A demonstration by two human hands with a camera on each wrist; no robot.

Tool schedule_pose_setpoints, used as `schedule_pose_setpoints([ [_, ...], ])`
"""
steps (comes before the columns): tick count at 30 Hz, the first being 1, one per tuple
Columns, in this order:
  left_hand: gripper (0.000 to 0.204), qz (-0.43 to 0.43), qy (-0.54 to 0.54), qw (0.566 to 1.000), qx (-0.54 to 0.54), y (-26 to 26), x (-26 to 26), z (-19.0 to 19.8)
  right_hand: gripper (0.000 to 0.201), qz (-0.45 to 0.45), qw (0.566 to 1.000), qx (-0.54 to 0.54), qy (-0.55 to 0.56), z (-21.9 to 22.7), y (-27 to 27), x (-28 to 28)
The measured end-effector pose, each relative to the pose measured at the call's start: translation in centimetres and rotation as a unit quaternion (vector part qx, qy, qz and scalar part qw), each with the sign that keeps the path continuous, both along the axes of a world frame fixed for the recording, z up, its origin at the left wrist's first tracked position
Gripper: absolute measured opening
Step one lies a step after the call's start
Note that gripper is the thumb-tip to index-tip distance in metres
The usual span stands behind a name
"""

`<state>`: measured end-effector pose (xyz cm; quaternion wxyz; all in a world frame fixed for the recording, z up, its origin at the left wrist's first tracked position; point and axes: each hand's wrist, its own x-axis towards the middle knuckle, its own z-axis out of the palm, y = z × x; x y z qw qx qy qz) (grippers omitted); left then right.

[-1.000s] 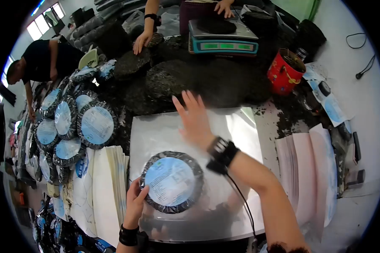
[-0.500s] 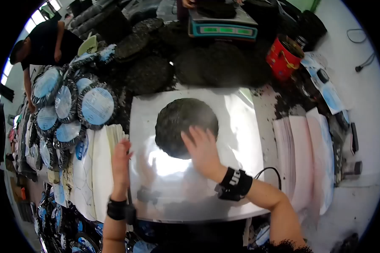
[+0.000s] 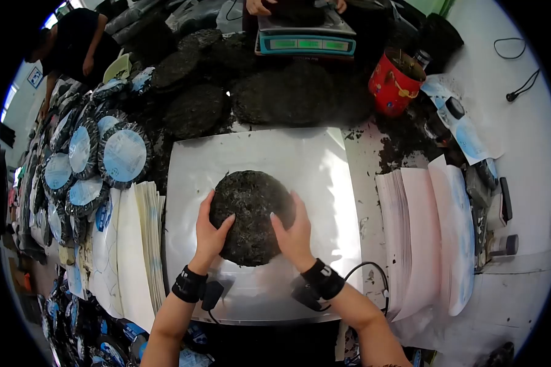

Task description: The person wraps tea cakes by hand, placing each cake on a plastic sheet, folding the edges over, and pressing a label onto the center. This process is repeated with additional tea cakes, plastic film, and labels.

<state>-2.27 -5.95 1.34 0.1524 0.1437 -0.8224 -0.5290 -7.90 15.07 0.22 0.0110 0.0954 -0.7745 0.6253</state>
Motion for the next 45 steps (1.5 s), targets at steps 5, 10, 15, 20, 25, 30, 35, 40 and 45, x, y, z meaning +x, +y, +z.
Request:
schedule_pose_setpoints([
  [5, 0.077, -0.228, -0.030, 0.973, -0.001, -3.0, -2.4, 1.3, 0.076, 0.170, 0.966, 0.173, 0.085, 4.2, 0.4, -8.1],
  [10, 0.076, -0.018, 0.067, 0.991, 0.115, -2.9, 0.6, 0.3, 0.080, 0.156, 0.977, 0.141, 0.027, 0.6, 0.6, -5.6],
  [15, 0.080, 0.019, 0.008, 0.989, 0.147, 2.9, 4.7, 1.0, 0.069, 0.099, 0.994, 0.035, -0.007, 1.7, 0.0, -2.2],
  [20, 0.082, 0.090, 0.012, 0.996, -0.002, 2.6, 3.9, -1.8, 0.065, 0.133, 0.988, -0.052, -0.051, 3.0, 0.6, -0.9],
  [25, 0.074, 0.073, 0.042, 0.996, -0.006, 2.2, 3.6, -1.6, 0.091, 0.278, 0.859, 0.300, 0.308, 6.6, -2.4, 0.2],
  [30, 0.041, -0.059, 0.050, 0.968, -0.239, -6.2, 9.5, -2.2, 0.092, 0.321, 0.808, 0.380, 0.316, 4.3, -3.6, 0.9],
  [35, 0.022, -0.425, -0.114, 0.862, -0.251, -10.3, 16.9, 3.9, 0.091, 0.314, 0.811, 0.376, 0.318, 4.2, -3.7, 1.1],
  [40, 0.019, -0.419, -0.073, 0.876, -0.228, -10.3, 18.3, 0.6, 0.092, 0.306, 0.804, 0.394, 0.325, 3.9, -3.5, 1.2],
  [45, 0.022, -0.410, -0.046, 0.884, -0.218, -9.9, 19.2, 2.4, 0.093, 0.310, 0.799, 0.398, 0.327, 3.9, -3.8, 1.4],
])
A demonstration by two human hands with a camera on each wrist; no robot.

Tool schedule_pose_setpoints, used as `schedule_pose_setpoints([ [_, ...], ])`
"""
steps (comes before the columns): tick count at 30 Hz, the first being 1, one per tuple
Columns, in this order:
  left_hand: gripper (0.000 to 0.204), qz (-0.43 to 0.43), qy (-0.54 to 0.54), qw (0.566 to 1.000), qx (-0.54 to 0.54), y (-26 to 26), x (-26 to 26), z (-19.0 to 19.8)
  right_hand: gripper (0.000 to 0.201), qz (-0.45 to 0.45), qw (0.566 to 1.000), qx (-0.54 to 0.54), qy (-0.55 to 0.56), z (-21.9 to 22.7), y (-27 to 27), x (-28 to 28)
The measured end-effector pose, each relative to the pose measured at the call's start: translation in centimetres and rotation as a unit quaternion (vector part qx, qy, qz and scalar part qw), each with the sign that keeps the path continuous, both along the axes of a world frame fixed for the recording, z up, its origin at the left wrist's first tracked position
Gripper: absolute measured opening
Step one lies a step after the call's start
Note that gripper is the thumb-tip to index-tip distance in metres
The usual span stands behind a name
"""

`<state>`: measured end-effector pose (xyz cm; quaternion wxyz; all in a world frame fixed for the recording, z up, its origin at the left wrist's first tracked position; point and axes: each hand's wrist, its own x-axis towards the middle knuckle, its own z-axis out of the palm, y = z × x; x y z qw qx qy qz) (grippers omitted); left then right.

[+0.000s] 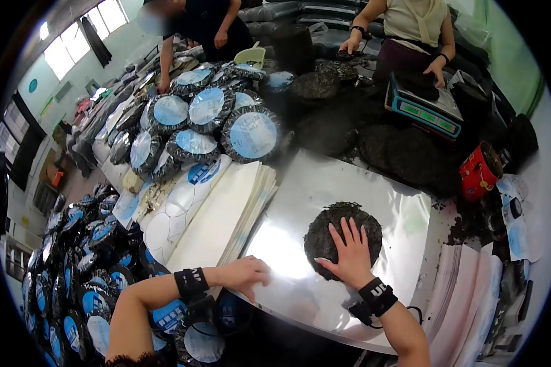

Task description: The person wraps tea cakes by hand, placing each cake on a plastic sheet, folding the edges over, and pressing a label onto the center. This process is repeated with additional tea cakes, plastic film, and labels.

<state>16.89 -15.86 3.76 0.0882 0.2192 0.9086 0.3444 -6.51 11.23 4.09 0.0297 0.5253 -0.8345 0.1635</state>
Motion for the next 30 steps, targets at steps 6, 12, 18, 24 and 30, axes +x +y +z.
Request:
schedule_pose_setpoints([
  [6, 0.010, 0.007, -0.071, 0.997, -0.024, 0.1, 0.0, -1.2, 0.093, 0.004, 1.000, -0.001, 0.005, -0.1, -0.1, -0.2],
  [12, 0.087, 0.291, 0.384, 0.876, -0.018, 8.2, -8.3, 10.4, 0.111, -0.034, 0.996, 0.023, -0.073, 1.1, 0.0, 0.2],
  [18, 0.069, 0.337, 0.219, 0.915, -0.039, 15.6, -13.6, -2.0, 0.081, -0.022, 0.859, -0.217, -0.464, 2.0, 3.1, -0.7],
  [24, 0.041, 0.398, 0.205, 0.894, -0.010, 14.9, -15.4, -1.8, 0.083, -0.149, 0.975, -0.099, -0.135, -0.3, 11.6, 11.5],
  [30, 0.058, 0.367, 0.151, 0.908, 0.132, 13.9, -14.5, 0.3, 0.081, -0.257, 0.956, -0.120, -0.071, -0.6, 2.8, 1.9],
])
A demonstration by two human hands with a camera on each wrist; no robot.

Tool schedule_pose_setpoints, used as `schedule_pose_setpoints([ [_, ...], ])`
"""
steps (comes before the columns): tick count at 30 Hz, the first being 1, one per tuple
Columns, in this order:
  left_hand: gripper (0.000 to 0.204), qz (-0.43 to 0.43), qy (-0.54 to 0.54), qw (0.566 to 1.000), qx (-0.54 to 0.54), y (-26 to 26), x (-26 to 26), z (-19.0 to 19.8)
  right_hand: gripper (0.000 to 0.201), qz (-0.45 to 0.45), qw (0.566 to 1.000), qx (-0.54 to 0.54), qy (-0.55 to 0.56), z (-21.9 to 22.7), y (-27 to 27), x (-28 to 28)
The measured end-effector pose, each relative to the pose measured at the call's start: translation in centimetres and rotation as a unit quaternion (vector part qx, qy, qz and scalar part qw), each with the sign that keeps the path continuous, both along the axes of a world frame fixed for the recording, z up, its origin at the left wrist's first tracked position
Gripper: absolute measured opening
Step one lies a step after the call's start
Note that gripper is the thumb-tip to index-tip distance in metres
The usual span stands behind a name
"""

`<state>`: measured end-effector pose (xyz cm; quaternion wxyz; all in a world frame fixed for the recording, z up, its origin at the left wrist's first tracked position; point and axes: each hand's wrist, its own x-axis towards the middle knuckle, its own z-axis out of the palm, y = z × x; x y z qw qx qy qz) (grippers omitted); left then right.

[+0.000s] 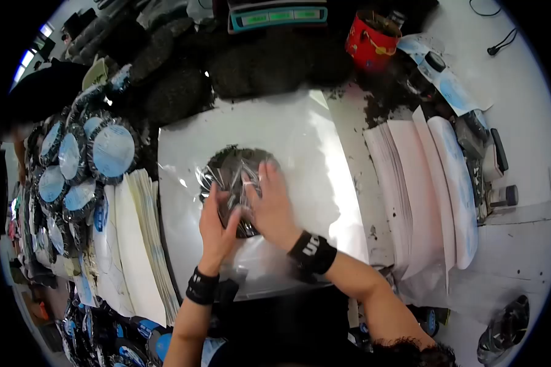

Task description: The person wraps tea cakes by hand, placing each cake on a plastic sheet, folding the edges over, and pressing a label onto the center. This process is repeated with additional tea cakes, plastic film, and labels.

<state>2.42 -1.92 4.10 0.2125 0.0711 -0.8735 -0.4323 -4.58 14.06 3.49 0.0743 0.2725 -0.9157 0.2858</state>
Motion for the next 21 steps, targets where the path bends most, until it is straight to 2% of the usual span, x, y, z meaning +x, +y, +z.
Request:
schedule_pose_setpoints([
  [2, 0.068, -0.012, -0.034, 0.999, 0.038, -0.5, -0.1, 0.8, 0.076, 0.053, 0.981, -0.070, -0.173, -3.1, 0.2, -0.1],
  [3, 0.073, -0.013, -0.055, 0.996, 0.063, -0.4, 0.1, 1.0, 0.077, 0.098, 0.982, -0.030, -0.160, -2.5, 0.6, -0.6],
  [4, 0.078, -0.031, -0.078, 0.990, -0.114, -0.8, -0.3, -0.2, 0.078, 0.133, 0.980, 0.006, -0.148, -1.5, 1.1, -0.6],
  [5, 0.074, -0.063, -0.106, 0.983, -0.132, -0.9, -0.5, -1.4, 0.079, 0.159, 0.978, 0.038, -0.127, -0.1, 1.3, -1.2],
  [7, 0.072, -0.044, -0.002, 0.952, -0.303, -1.1, -0.9, 0.1, 0.078, 0.165, 0.983, 0.012, 0.078, 3.3, 1.8, -2.3],
  [9, 0.078, 0.002, 0.040, 0.977, -0.210, -0.6, -1.8, 2.1, 0.079, 0.143, 0.987, -0.029, 0.065, 3.0, 1.8, -2.5],
  [11, 0.082, 0.037, -0.004, 0.999, 0.015, -0.1, -1.7, 0.3, 0.083, 0.089, 0.980, -0.089, -0.155, 0.0, 1.8, -2.6],
  [12, 0.082, 0.032, -0.080, 0.996, -0.036, -0.5, -1.5, -1.6, 0.091, 0.004, 0.968, -0.181, -0.174, -0.1, 0.1, -1.6],
  [15, 0.083, -0.058, -0.128, 0.968, -0.207, -1.8, -2.0, -1.6, 0.080, 0.066, 0.990, 0.062, -0.111, 1.5, -1.1, -2.9],
  [16, 0.087, -0.090, -0.182, 0.956, -0.211, -2.5, -2.2, 0.4, 0.082, 0.090, 0.990, 0.103, -0.019, 1.8, -1.0, -4.2],
  [18, 0.091, -0.108, -0.034, 0.959, -0.259, -3.6, -3.2, 2.2, 0.076, 0.098, 0.988, 0.058, 0.108, 3.3, -1.4, -7.0],
  [20, 0.090, -0.090, -0.037, 0.990, -0.104, -2.7, -4.6, 1.0, 0.076, 0.190, 0.978, -0.066, 0.049, 1.7, -2.6, -8.1],
  [21, 0.089, -0.077, -0.030, 0.996, -0.025, -2.3, -5.3, 0.5, 0.082, 0.177, 0.982, -0.003, -0.069, 0.9, -2.4, -8.4],
])
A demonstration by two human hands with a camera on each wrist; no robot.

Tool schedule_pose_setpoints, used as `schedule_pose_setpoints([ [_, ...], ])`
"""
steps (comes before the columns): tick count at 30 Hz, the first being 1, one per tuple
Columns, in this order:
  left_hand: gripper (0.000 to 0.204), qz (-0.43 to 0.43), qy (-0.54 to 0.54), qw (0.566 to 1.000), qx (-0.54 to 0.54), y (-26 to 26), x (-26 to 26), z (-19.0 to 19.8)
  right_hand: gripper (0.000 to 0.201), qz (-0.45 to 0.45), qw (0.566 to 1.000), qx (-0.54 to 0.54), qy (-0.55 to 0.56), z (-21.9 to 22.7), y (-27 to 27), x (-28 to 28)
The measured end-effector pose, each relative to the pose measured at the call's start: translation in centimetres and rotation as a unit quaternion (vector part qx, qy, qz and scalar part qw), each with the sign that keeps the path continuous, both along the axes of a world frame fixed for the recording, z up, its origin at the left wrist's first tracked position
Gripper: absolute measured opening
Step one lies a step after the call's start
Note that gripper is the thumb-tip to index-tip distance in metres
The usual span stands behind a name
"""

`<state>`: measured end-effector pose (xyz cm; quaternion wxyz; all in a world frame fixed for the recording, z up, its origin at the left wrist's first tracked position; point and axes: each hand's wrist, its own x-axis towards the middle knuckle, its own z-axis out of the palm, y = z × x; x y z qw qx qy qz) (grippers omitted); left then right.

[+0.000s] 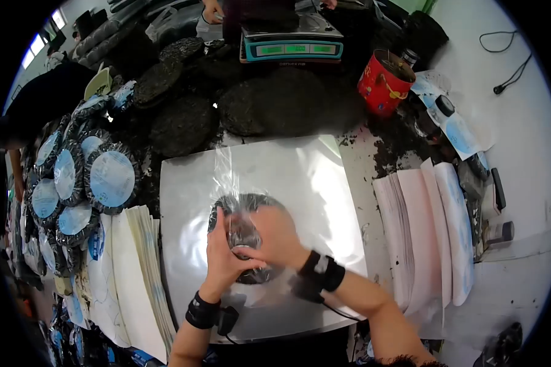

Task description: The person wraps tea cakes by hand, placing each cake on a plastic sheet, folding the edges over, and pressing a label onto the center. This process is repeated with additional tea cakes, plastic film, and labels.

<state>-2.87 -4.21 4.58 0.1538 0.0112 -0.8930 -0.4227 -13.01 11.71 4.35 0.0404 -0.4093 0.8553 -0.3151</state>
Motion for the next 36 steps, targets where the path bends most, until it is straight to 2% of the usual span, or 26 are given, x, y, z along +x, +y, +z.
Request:
schedule_pose_setpoints([
  [1, 0.086, -0.024, -0.086, 0.995, -0.044, 0.2, 0.0, 0.2, 0.089, -0.004, 0.990, 0.088, -0.106, -0.8, 0.6, 0.7],
  [2, 0.083, -0.045, -0.173, 0.980, -0.084, 0.6, 0.4, 0.0, 0.092, -0.003, 0.996, 0.041, -0.077, -1.4, 1.2, 0.8],
  [4, 0.068, -0.047, -0.051, 0.989, -0.133, 0.5, 0.5, -1.3, 0.097, 0.000, 0.999, -0.046, -0.011, -1.1, 1.8, 1.1],
  [6, 0.062, -0.023, 0.074, 0.983, -0.166, -0.1, 0.3, -0.7, 0.089, 0.019, 0.987, -0.149, 0.054, -0.4, 0.7, -0.4],
  [7, 0.056, 0.008, 0.108, 0.982, -0.156, -0.2, -0.3, 0.7, 0.086, 0.046, 0.980, -0.178, 0.071, 0.3, 0.0, -0.8],
  [8, 0.054, 0.020, 0.086, 0.996, 0.000, 0.0, -0.8, 0.7, 0.089, 0.094, 0.984, -0.148, 0.026, -0.2, 0.6, -0.8],
  [9, 0.052, 0.033, 0.060, 0.985, 0.158, 0.4, -0.9, 0.2, 0.092, 0.142, 0.983, -0.114, -0.021, -1.3, 1.7, -0.7],
  [10, 0.051, 0.013, 0.027, 0.993, 0.112, 0.3, -0.7, -0.4, 0.095, 0.189, 0.976, -0.079, -0.071, -2.4, 2.8, -0.4],
  [11, 0.050, -0.009, -0.003, 0.998, 0.062, 0.2, -0.5, -1.0, 0.089, 0.205, 0.966, -0.151, -0.037, -3.7, 3.3, -0.8],
  [13, 0.048, -0.046, -0.029, 0.995, -0.083, 0.5, -0.4, -1.5, 0.076, -0.070, 0.955, -0.286, -0.032, -2.4, 1.3, 0.5],
  [14, 0.048, -0.057, -0.025, 0.981, -0.181, 0.7, -0.7, -1.4, 0.070, -0.206, 0.914, -0.349, -0.026, -1.7, -0.3, 1.1],
  [15, 0.040, -0.062, -0.030, 0.980, -0.188, 1.0, -0.6, -1.3, 0.053, -0.206, 0.938, -0.279, -0.025, -1.5, -1.2, 2.3],
  [18, 0.045, 0.040, 0.110, 0.988, -0.104, 1.4, 0.4, -2.1, 0.046, -0.073, 0.973, -0.212, 0.047, 0.0, -1.9, 5.1],
  [19, 0.058, 0.103, 0.133, 0.985, -0.044, 1.9, 0.2, -0.9, 0.038, -0.128, 0.967, -0.213, -0.051, -0.9, -1.7, 5.2],
  [20, 0.066, 0.150, 0.150, 0.972, 0.101, 2.7, -0.6, 0.4, 0.036, -0.139, 0.965, -0.214, -0.052, -1.4, -1.4, 5.3],
  [22, 0.063, 0.051, -0.045, 0.998, 0.015, 1.3, -0.1, -0.9, 0.033, -0.138, 0.967, -0.206, -0.053, -1.5, -1.1, 5.4],
  [23, 0.062, 0.022, -0.087, 0.996, -0.016, 1.2, -0.1, -1.2, 0.042, -0.158, 0.959, -0.211, -0.101, -2.0, -1.0, 5.6],
  [25, 0.061, -0.033, -0.173, 0.981, -0.079, 0.8, 0.4, -0.3, 0.050, -0.173, 0.939, -0.284, -0.091, -2.6, -1.0, 5.1],
  [26, 0.059, 0.006, -0.073, 0.989, -0.127, 0.8, 0.3, -0.4, 0.055, -0.180, 0.925, -0.323, -0.086, -2.9, -1.1, 4.7],
  [27, 0.057, 0.042, 0.024, 0.983, -0.175, 1.2, 0.2, -0.6, 0.064, -0.116, 0.955, -0.256, -0.091, -2.1, -1.2, 5.1],
  [28, 0.055, 0.072, 0.115, 0.967, -0.217, 1.6, 0.4, -0.7, 0.064, -0.103, 0.975, -0.190, -0.052, -1.7, -1.4, 5.3],
  [30, 0.055, 0.034, 0.076, 0.985, -0.151, 1.3, 0.4, -1.9, 0.063, -0.085, 0.995, -0.053, 0.019, -0.8, -1.2, 6.7],
  [32, 0.057, -0.028, 0.031, 0.994, -0.099, 0.5, -0.2, -3.9, 0.060, -0.067, 0.997, 0.014, 0.036, -0.2, 0.7, 8.0],
  [34, 0.069, -0.055, -0.003, 0.988, -0.143, 0.6, -0.1, -2.5, 0.056, -0.033, 0.997, 0.059, 0.047, -0.1, 3.2, 8.5],
  [35, 0.073, -0.060, -0.001, 0.986, -0.157, 0.6, 0.1, -1.5, 0.039, -0.043, 0.999, 0.004, -0.027, -0.2, 3.7, 6.6],
  [36, 0.076, -0.067, 0.004, 0.983, -0.171, 0.7, 0.0, -0.6, 0.031, -0.033, 0.997, 0.041, -0.057, 1.3, 2.6, 4.0],
])
